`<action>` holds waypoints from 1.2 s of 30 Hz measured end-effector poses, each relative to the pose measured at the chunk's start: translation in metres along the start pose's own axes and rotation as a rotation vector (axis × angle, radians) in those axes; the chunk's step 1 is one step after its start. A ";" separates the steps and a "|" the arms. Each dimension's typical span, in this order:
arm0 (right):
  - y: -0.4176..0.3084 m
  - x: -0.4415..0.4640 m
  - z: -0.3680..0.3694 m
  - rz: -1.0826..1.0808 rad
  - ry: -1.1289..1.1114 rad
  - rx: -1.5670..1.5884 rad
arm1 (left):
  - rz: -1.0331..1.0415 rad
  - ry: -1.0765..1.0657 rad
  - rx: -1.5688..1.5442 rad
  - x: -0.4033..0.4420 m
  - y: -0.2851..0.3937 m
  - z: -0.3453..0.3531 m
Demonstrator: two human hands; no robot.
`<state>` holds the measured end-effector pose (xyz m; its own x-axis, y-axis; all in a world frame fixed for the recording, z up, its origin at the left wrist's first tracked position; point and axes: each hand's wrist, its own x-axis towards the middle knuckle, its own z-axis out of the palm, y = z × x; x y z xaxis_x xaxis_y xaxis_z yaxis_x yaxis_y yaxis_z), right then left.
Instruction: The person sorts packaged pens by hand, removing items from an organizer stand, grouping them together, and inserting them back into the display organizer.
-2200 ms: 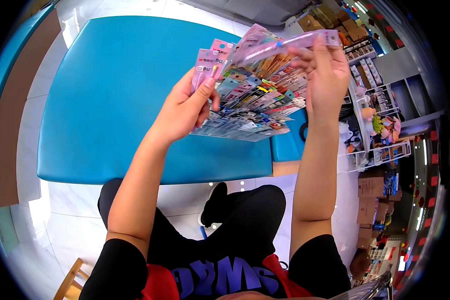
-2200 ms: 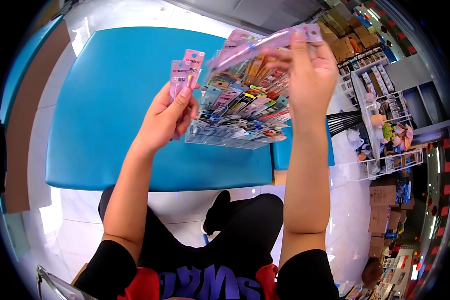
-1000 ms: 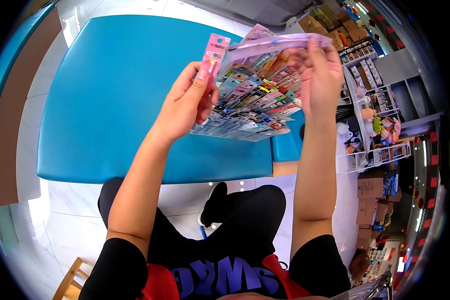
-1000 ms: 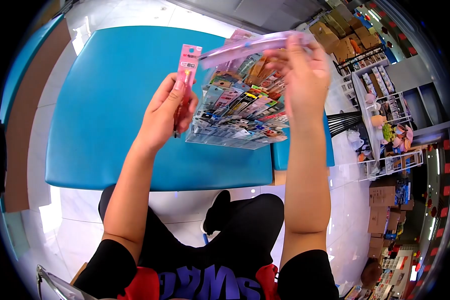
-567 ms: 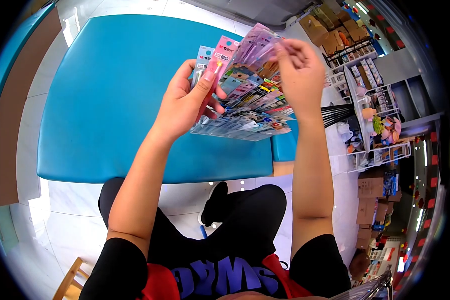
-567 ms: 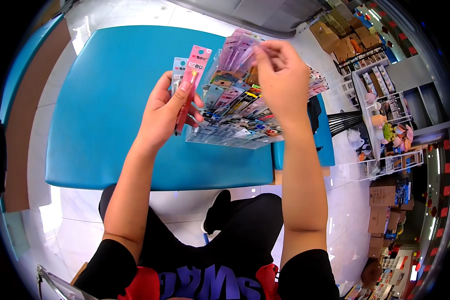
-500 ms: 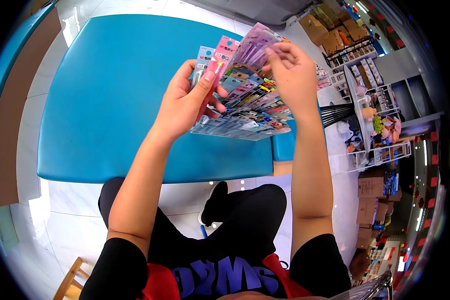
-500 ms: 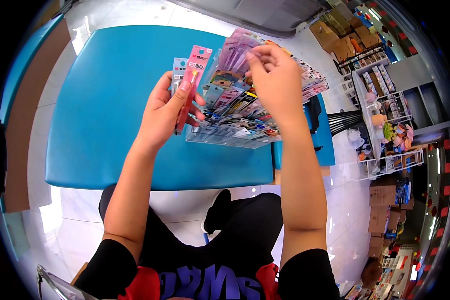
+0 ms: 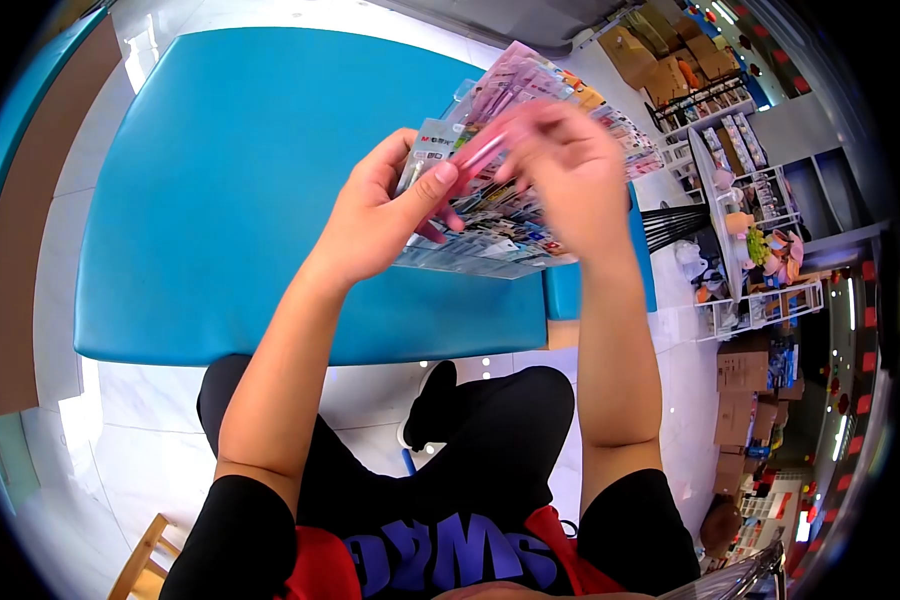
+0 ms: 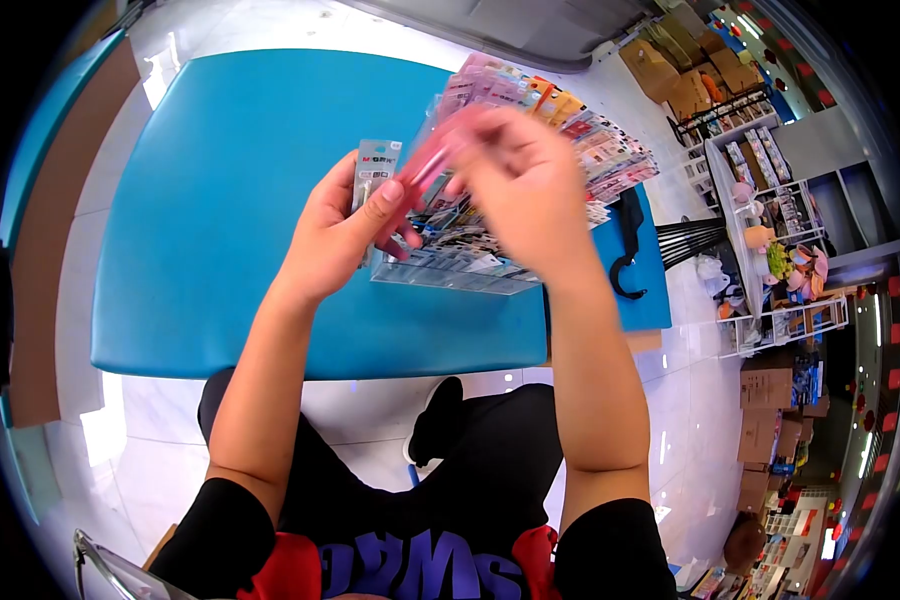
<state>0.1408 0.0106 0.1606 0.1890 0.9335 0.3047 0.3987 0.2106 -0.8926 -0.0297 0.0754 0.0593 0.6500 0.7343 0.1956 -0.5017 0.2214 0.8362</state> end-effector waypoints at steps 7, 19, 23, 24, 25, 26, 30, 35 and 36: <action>-0.008 0.031 -0.052 -0.393 0.412 -0.039 | 0.005 0.141 0.074 0.002 0.003 -0.013; 0.030 0.039 -0.015 -0.277 0.188 -0.849 | 0.110 0.158 -0.038 0.006 -0.007 -0.006; -0.006 0.009 -0.002 -0.341 0.198 -0.665 | 0.145 0.105 -0.006 0.006 -0.008 -0.012; -0.007 0.002 0.001 -0.276 0.058 -0.549 | 0.148 0.083 0.018 0.006 -0.008 -0.011; -0.007 -0.005 0.005 -0.208 -0.080 -0.433 | 0.150 0.058 0.040 0.006 -0.008 -0.010; -0.005 -0.010 0.009 -0.137 -0.212 -0.316 | 0.141 0.035 0.038 0.005 -0.009 -0.010; -0.001 -0.004 -0.008 -0.030 0.058 -0.045 | 0.207 0.053 0.126 0.005 -0.010 -0.003; -0.009 0.026 -0.048 -0.378 0.374 -0.073 | 0.194 0.141 0.104 0.005 -0.010 -0.009; -0.008 0.029 -0.051 -0.397 0.385 -0.114 | 0.192 0.141 0.105 0.005 -0.010 -0.011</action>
<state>0.1890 0.0213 0.1934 0.3097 0.6112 0.7284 0.5964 0.4718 -0.6495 -0.0284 0.0838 0.0464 0.4593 0.8400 0.2888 -0.5413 0.0069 0.8408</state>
